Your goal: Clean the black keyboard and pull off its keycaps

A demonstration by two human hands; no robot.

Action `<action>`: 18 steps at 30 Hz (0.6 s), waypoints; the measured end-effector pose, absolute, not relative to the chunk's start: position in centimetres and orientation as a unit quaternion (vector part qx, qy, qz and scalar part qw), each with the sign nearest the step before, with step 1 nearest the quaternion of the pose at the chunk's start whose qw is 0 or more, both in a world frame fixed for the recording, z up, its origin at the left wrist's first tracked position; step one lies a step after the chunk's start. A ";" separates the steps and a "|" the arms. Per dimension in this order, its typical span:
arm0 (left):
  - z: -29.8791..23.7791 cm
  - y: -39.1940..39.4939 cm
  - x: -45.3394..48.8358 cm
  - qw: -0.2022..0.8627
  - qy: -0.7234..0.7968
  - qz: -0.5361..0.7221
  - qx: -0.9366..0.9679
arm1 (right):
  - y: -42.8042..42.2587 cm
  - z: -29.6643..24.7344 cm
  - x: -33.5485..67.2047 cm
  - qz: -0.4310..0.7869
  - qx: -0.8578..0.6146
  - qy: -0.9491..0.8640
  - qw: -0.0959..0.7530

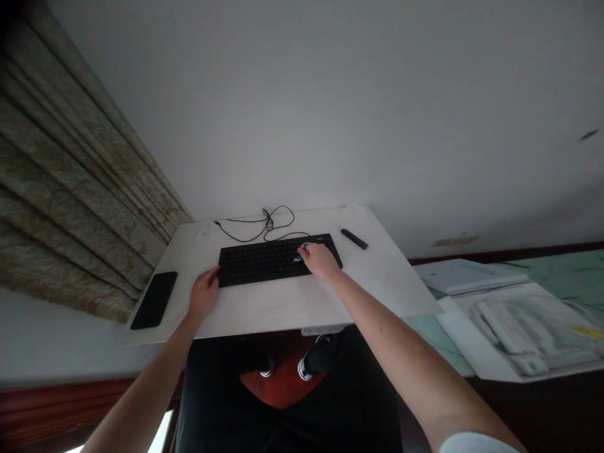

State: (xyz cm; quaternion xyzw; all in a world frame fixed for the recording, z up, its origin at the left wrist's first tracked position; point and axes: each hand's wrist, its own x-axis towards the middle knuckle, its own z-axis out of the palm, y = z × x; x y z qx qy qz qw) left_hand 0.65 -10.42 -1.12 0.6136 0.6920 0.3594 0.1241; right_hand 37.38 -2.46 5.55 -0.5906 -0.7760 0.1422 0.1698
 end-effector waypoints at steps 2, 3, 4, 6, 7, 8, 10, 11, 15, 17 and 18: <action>-1.0 -10.4 0.7 0.122 0.697 0.349 0.614 | -2.5 5.7 38.7 0.122 -0.604 -0.771 0.161; -1.0 -10.4 0.7 0.122 0.700 0.344 0.614 | -2.5 5.7 39.3 0.114 -0.609 -0.769 0.157; -0.9 -10.4 0.8 0.121 0.702 0.340 0.614 | -2.5 5.8 40.0 0.107 -0.613 -0.767 0.154; -0.8 -10.4 0.9 0.120 0.705 0.336 0.613 | -2.4 5.7 41.4 0.096 -0.621 -0.762 0.153; -0.8 -10.4 0.9 0.119 0.706 0.335 0.612 | -2.4 5.7 42.1 0.092 -0.625 -0.759 0.155; -0.8 -10.4 0.9 0.118 0.707 0.335 0.612 | -2.4 5.6 42.9 0.087 -0.630 -0.756 0.157; -0.9 -10.4 0.9 0.116 0.707 0.337 0.611 | -2.3 5.6 44.4 0.076 -0.641 -0.747 0.159; -0.9 -10.4 0.9 0.116 0.707 0.338 0.610 | -2.3 5.6 45.2 0.071 -0.646 -0.744 0.158; -0.9 -10.4 0.9 0.125 0.705 0.349 0.604 | -2.3 6.3 47.6 0.056 -0.677 -0.718 0.150; -1.0 -10.5 0.9 0.131 0.705 0.355 0.600 | -2.4 6.6 47.7 0.056 -0.701 -0.693 0.159; -1.0 -10.4 0.9 0.135 0.705 0.358 0.597 | -2.5 6.8 47.1 0.062 -0.707 -0.683 0.174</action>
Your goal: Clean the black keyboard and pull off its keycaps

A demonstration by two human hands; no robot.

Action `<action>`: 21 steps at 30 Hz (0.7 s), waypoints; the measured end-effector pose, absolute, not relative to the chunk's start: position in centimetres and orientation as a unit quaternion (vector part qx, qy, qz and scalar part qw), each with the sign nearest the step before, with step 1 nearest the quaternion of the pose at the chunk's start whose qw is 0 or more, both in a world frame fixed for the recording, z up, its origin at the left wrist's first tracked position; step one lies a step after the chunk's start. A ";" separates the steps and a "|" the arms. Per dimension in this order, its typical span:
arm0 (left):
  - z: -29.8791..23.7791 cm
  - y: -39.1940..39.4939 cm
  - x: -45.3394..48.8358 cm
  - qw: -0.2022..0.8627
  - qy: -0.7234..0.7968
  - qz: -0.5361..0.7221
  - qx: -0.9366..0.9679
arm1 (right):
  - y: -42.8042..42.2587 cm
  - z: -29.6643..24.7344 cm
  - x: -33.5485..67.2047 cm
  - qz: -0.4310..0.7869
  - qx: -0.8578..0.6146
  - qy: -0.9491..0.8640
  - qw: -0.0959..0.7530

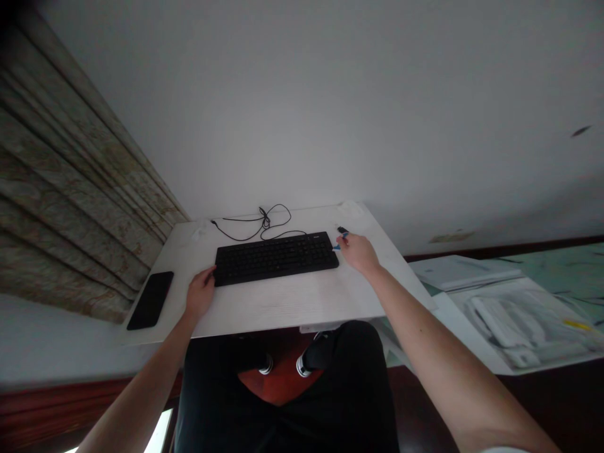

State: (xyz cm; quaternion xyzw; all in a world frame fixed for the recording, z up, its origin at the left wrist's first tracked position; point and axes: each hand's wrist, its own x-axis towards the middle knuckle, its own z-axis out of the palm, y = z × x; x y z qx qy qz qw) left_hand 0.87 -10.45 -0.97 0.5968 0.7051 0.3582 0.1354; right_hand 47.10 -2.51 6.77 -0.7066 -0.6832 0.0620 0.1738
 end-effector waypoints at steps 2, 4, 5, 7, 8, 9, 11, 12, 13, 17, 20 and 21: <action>-1.0 -10.4 0.8 0.142 0.707 0.365 0.588 | -2.8 6.7 44.6 0.096 -0.691 -0.680 0.227; -1.0 -10.4 0.8 0.148 0.708 0.370 0.583 | -3.1 6.3 40.4 0.169 -0.637 -0.693 0.292; -1.1 -10.4 0.7 0.151 0.706 0.371 0.584 | -3.4 6.0 37.8 0.213 -0.603 -0.701 0.316; -1.1 -10.6 0.7 0.157 0.702 0.372 0.587 | -3.9 5.3 32.3 0.294 -0.536 -0.715 0.340; -1.0 -10.7 0.6 0.160 0.699 0.372 0.589 | -4.1 5.0 29.6 0.317 -0.511 -0.722 0.341; -1.0 -10.7 0.6 0.161 0.698 0.374 0.589 | -4.4 4.8 27.0 0.334 -0.488 -0.731 0.339; -0.9 -10.9 0.5 0.163 0.695 0.378 0.590 | -4.7 4.5 22.6 0.349 -0.464 -0.742 0.336; -0.9 -10.9 0.5 0.163 0.694 0.379 0.590 | -4.8 4.4 20.8 0.352 -0.460 -0.745 0.330; -0.9 -11.0 0.5 0.165 0.693 0.380 0.591 | -4.9 4.3 19.3 0.353 -0.458 -0.751 0.320; -0.9 -10.9 0.4 0.174 0.691 0.390 0.584 | -5.2 4.2 15.8 0.330 -0.466 -0.770 0.284; -1.0 -10.9 0.3 0.182 0.690 0.400 0.575 | -5.4 4.2 15.5 0.309 -0.475 -0.781 0.264; -1.0 -10.9 0.3 0.184 0.690 0.401 0.574 | -5.5 4.2 15.7 0.302 -0.480 -0.782 0.258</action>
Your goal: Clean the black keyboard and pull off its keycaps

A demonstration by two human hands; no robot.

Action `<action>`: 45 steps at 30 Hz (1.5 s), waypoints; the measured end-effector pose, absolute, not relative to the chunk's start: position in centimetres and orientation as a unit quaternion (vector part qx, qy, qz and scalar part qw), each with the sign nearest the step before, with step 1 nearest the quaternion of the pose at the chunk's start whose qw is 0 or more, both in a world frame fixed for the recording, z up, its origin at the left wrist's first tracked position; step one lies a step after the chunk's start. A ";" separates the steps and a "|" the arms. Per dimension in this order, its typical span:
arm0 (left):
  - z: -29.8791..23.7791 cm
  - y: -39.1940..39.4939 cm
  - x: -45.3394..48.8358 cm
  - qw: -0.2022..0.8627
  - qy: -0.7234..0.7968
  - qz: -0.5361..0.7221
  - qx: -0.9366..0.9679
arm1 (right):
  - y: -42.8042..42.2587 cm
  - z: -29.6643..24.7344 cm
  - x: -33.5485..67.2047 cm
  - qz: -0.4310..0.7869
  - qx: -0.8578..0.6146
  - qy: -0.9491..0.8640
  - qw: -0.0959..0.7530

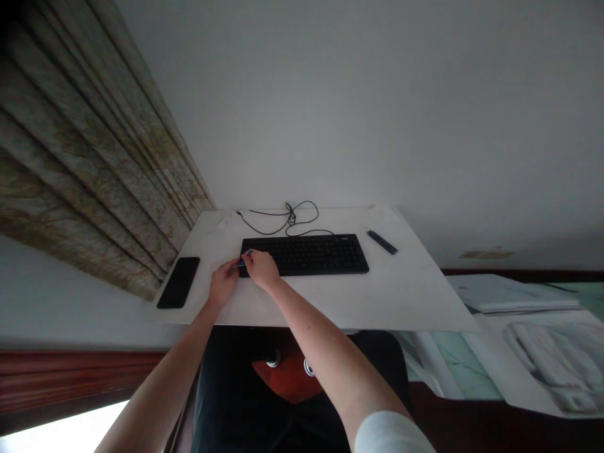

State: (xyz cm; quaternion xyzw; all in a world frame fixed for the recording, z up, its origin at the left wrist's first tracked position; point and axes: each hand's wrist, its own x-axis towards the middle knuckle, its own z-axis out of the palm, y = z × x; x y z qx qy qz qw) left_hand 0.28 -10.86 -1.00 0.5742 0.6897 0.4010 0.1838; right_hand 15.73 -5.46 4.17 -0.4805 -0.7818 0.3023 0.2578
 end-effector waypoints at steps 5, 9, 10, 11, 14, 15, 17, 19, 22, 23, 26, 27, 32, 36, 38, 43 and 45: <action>-1.0 -10.9 0.4 0.178 0.693 0.402 0.572 | -5.3 4.4 18.4 0.276 -0.521 -0.772 0.237; -0.8 -10.9 0.6 0.173 0.698 0.398 0.569 | -5.5 4.5 18.7 0.292 -0.500 -0.773 0.257; -0.7 -10.9 0.6 0.173 0.700 0.394 0.570 | -5.6 4.6 18.5 0.296 -0.489 -0.778 0.261; -0.6 -11.0 0.6 0.173 0.701 0.391 0.571 | -5.8 4.6 18.2 0.296 -0.483 -0.782 0.260; -0.5 -11.1 0.6 0.175 0.698 0.385 0.578 | -6.0 4.5 18.2 0.273 -0.495 -0.789 0.241; -0.5 -11.1 0.5 0.176 0.697 0.386 0.578 | -6.0 4.5 18.7 0.263 -0.504 -0.788 0.235; -0.6 -11.1 0.5 0.177 0.695 0.389 0.578 | -5.8 4.5 20.4 0.247 -0.520 -0.784 0.234; -0.7 -11.0 0.6 0.175 0.696 0.390 0.576 | -5.5 4.5 22.5 0.240 -0.532 -0.775 0.243; -0.8 -11.0 0.7 0.168 0.700 0.386 0.576 | -5.2 4.5 24.9 0.244 -0.536 -0.765 0.261; -0.8 -11.0 0.7 0.165 0.701 0.384 0.577 | -5.2 4.5 25.2 0.249 -0.531 -0.765 0.265; -0.8 -11.0 0.7 0.158 0.700 0.380 0.583 | -5.4 4.5 24.5 0.263 -0.510 -0.774 0.267; -0.8 -11.0 0.7 0.157 0.698 0.381 0.586 | -5.5 4.6 24.1 0.263 -0.506 -0.778 0.264; -0.6 -11.0 0.5 0.162 0.696 0.382 0.586 | -5.4 5.0 24.7 0.225 -0.537 -0.781 0.225; -0.4 -11.0 0.5 0.165 0.703 0.375 0.581 | -4.8 5.1 29.0 0.199 -0.560 -0.777 0.207; -0.3 -11.0 0.5 0.166 0.703 0.377 0.581 | -4.6 5.0 31.4 0.186 -0.566 -0.776 0.210; -0.3 -11.1 0.6 0.167 0.699 0.387 0.578 | -4.5 4.8 36.0 0.175 -0.578 -0.764 0.228; -0.2 -11.1 0.7 0.167 0.700 0.387 0.577 | -4.4 4.8 37.3 0.176 -0.582 -0.761 0.227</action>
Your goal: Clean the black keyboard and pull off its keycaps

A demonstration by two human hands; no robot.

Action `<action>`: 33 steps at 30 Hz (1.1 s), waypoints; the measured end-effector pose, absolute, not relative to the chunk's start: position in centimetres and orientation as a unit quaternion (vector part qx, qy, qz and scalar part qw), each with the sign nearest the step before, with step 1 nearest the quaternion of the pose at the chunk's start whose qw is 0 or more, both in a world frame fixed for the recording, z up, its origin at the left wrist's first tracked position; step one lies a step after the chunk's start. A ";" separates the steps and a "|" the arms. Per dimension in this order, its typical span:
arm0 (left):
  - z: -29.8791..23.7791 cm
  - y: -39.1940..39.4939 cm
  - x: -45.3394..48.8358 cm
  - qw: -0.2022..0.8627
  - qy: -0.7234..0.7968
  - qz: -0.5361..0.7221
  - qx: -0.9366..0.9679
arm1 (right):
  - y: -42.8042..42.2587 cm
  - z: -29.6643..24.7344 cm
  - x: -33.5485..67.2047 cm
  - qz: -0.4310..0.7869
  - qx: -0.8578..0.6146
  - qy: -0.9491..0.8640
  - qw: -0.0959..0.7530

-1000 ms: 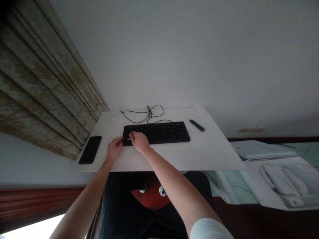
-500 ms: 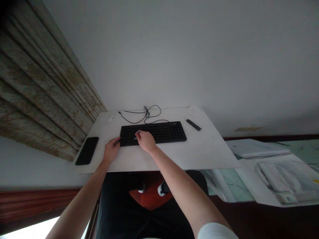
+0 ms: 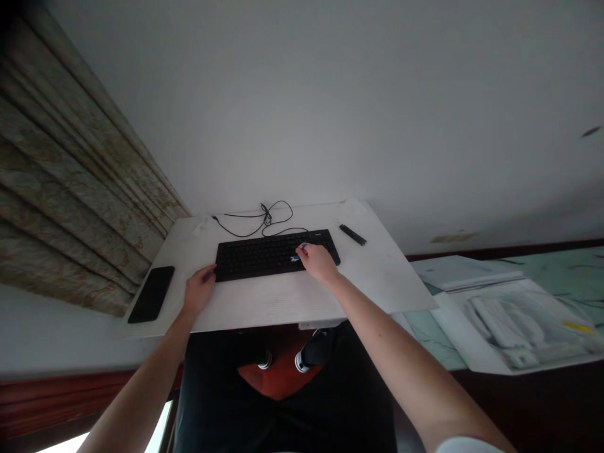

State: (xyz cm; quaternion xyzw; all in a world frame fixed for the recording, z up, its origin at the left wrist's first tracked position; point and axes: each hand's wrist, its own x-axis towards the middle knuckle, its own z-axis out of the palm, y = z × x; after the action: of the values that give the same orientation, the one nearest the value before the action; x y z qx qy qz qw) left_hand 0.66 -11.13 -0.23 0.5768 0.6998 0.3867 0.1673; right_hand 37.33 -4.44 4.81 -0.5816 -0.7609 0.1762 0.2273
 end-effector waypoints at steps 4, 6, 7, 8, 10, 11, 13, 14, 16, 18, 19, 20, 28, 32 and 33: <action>-0.2 -11.0 0.6 0.167 0.705 0.378 0.576 | -4.3 4.9 39.9 0.188 -0.587 -0.755 0.225; -0.2 -11.0 0.6 0.168 0.706 0.377 0.575 | -4.2 5.0 41.2 0.182 -0.597 -0.749 0.222; -0.2 -11.0 0.6 0.168 0.706 0.378 0.575 | -4.1 5.1 41.9 0.175 -0.605 -0.745 0.222; -0.2 -11.0 0.6 0.168 0.705 0.380 0.575 | -4.0 5.1 42.5 0.170 -0.611 -0.741 0.223; -0.3 -11.0 0.6 0.166 0.704 0.382 0.575 | -3.9 5.2 43.7 0.165 -0.620 -0.733 0.227; -0.3 -11.0 0.6 0.165 0.704 0.382 0.576 | -3.9 5.2 44.3 0.167 -0.622 -0.730 0.229; -0.3 -11.0 0.6 0.165 0.702 0.382 0.577 | -3.8 5.2 45.4 0.169 -0.626 -0.726 0.231; -0.3 -11.0 0.6 0.166 0.703 0.382 0.577 | -3.8 5.2 45.9 0.169 -0.629 -0.724 0.230; -0.3 -11.0 0.6 0.168 0.704 0.381 0.575 | -3.7 5.2 46.8 0.166 -0.639 -0.715 0.230; -0.3 -11.0 0.6 0.168 0.707 0.378 0.573 | -3.6 5.3 47.5 0.170 -0.655 -0.698 0.234; -0.3 -11.0 0.6 0.168 0.708 0.377 0.573 | -3.6 5.3 47.8 0.175 -0.663 -0.688 0.238; -0.3 -11.0 0.7 0.167 0.709 0.376 0.572 | -3.5 5.4 48.0 0.179 -0.670 -0.678 0.242; -0.6 -11.0 0.8 0.165 0.709 0.376 0.573 | -2.8 5.6 44.8 0.206 -0.665 -0.642 0.321; -0.7 -10.9 0.8 0.162 0.709 0.380 0.572 | -2.3 5.1 38.0 0.313 -0.613 -0.625 0.368; -0.7 -10.8 0.8 0.160 0.709 0.380 0.573 | -2.2 4.9 35.7 0.345 -0.592 -0.625 0.374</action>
State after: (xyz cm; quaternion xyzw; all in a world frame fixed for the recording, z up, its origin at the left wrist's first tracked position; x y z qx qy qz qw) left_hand 0.77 -10.83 -0.69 0.5730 0.7086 0.3795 0.1596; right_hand 35.73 -2.22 4.93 -0.5924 -0.6249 0.3446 0.3739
